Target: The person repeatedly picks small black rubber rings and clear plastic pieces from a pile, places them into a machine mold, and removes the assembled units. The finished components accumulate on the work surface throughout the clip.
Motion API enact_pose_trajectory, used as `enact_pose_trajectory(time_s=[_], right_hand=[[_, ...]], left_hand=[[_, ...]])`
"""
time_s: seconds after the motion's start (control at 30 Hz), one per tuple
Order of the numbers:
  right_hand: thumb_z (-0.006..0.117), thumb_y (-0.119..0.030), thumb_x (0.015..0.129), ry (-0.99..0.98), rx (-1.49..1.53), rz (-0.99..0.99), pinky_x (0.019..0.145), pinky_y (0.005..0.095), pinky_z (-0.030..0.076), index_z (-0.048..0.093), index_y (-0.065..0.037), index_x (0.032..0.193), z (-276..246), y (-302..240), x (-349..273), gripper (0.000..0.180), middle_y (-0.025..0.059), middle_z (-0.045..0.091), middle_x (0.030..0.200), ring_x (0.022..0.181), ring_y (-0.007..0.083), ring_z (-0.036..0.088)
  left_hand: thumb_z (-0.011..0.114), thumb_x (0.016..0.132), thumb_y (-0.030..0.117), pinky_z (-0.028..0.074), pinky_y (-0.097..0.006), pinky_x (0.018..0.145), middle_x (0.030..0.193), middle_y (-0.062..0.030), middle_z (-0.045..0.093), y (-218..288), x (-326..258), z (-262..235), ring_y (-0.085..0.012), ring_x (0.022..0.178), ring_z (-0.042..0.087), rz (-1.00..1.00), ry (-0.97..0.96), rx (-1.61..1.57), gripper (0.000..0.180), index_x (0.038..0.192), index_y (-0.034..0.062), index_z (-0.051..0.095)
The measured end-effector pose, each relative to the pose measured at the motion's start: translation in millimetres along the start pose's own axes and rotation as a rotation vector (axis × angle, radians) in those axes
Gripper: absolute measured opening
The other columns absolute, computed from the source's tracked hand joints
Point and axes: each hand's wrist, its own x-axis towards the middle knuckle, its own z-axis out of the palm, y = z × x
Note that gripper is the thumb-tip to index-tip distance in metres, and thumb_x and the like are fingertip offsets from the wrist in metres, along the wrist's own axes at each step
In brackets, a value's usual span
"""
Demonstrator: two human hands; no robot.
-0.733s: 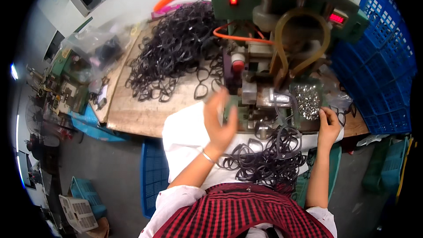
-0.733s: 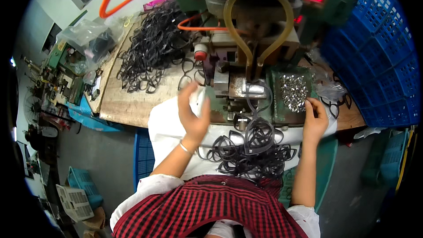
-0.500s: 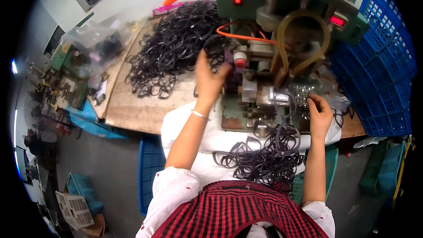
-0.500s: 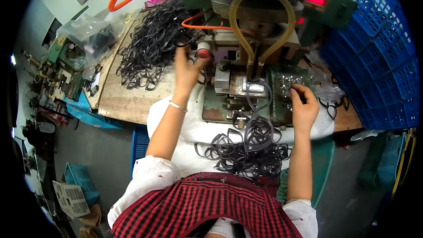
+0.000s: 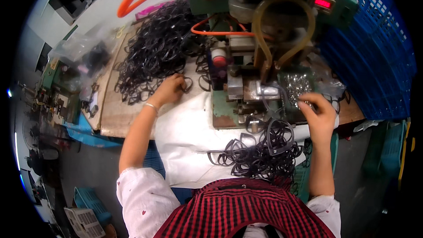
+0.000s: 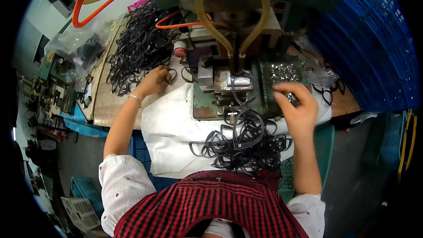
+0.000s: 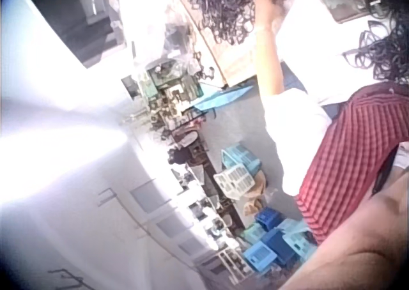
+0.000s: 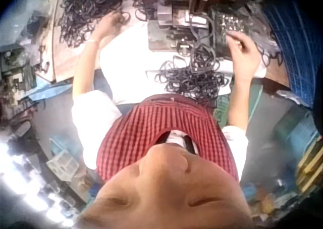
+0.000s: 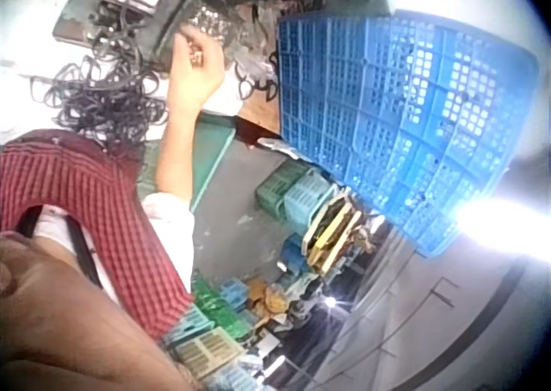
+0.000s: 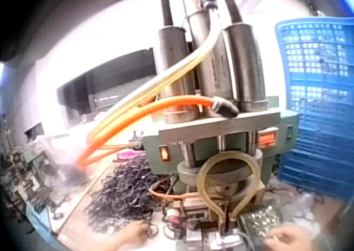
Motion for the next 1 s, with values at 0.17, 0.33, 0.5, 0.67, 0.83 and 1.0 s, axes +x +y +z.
enact_pose_trajectory(time_s=[0.17, 0.33, 0.5, 0.67, 0.83, 1.0], right_hand=[[0.068, 0.001, 0.075, -0.112, 0.395, 0.076, 0.079, 0.0246, 0.046, 0.058, 0.001, 0.106, 50, -6, 51, 0.032, 0.0058, 0.065, 0.089, 0.085, 0.0119, 0.061], [0.066, 0.002, 0.076, -0.049, 0.461, 0.111, 0.077, 0.0226, 0.045, 0.056, 0.002, 0.112, 60, -16, 44, 0.037, 0.0048, 0.065, 0.087, 0.083, 0.0099, 0.06], [0.07, 0.001, 0.076, -0.078, 0.551, 0.205, 0.077, 0.0221, 0.045, 0.053, 0.003, 0.117, 60, -31, 39, 0.045, 0.0056, 0.064, 0.088, 0.084, 0.009, 0.059], [0.064, 0.006, 0.078, 0.018, 0.662, 0.206, 0.088, 0.025, 0.044, 0.046, 0.005, 0.127, 71, -41, 19, 0.052, 0.0088, 0.064, 0.102, 0.092, 0.014, 0.061], [0.064, 0.0, 0.078, -0.079, 0.126, -0.056, 0.1, 0.0371, 0.041, 0.06, -0.001, 0.119, 30, -13, 13, 0.041, 0.0144, 0.058, 0.127, 0.115, 0.0282, 0.058], [0.069, -0.014, 0.075, 0.207, -0.871, -0.12, 0.096, 0.0447, 0.043, 0.068, -0.004, 0.093, 11, 96, 9, 0.021, 0.0161, 0.064, 0.114, 0.11, 0.0368, 0.057]], left_hand=[[0.064, 0.077, 0.001, 0.046, -0.04, 0.077, 0.094, -0.0172, 0.058, 49, -5, 27, -0.0364, 0.086, 0.057, -0.176, 0.464, -0.157, 0.017, 0.091, 0.0021, 0.055], [0.052, 0.097, 0.004, 0.053, -0.025, 0.073, 0.096, -0.0091, 0.06, 131, -14, 16, -0.0149, 0.086, 0.062, -0.111, 1.005, -1.023, 0.009, 0.105, 0.0006, 0.05], [0.053, 0.096, 0.002, 0.057, -0.034, 0.073, 0.098, -0.0137, 0.061, 228, 15, -72, -0.0228, 0.086, 0.065, 0.497, 0.991, -0.919, 0.008, 0.103, -0.0001, 0.051], [0.057, 0.094, 0.003, 0.057, -0.032, 0.066, 0.093, -0.0175, 0.064, 238, 41, -81, -0.0231, 0.074, 0.066, 0.429, 1.032, -0.858, 0.01, 0.1, -0.0025, 0.05], [0.066, 0.085, 0.0, 0.055, -0.036, 0.062, 0.081, -0.0127, 0.069, 241, 7, -54, -0.0274, 0.073, 0.07, 0.66, 0.752, -0.407, 0.021, 0.097, 0.0103, 0.053], [0.076, 0.069, 0.008, 0.049, -0.025, 0.056, 0.104, -0.0073, 0.069, 256, 29, -20, -0.0176, 0.074, 0.063, 0.947, 0.723, -0.05, 0.022, 0.087, 0.0083, 0.063]])
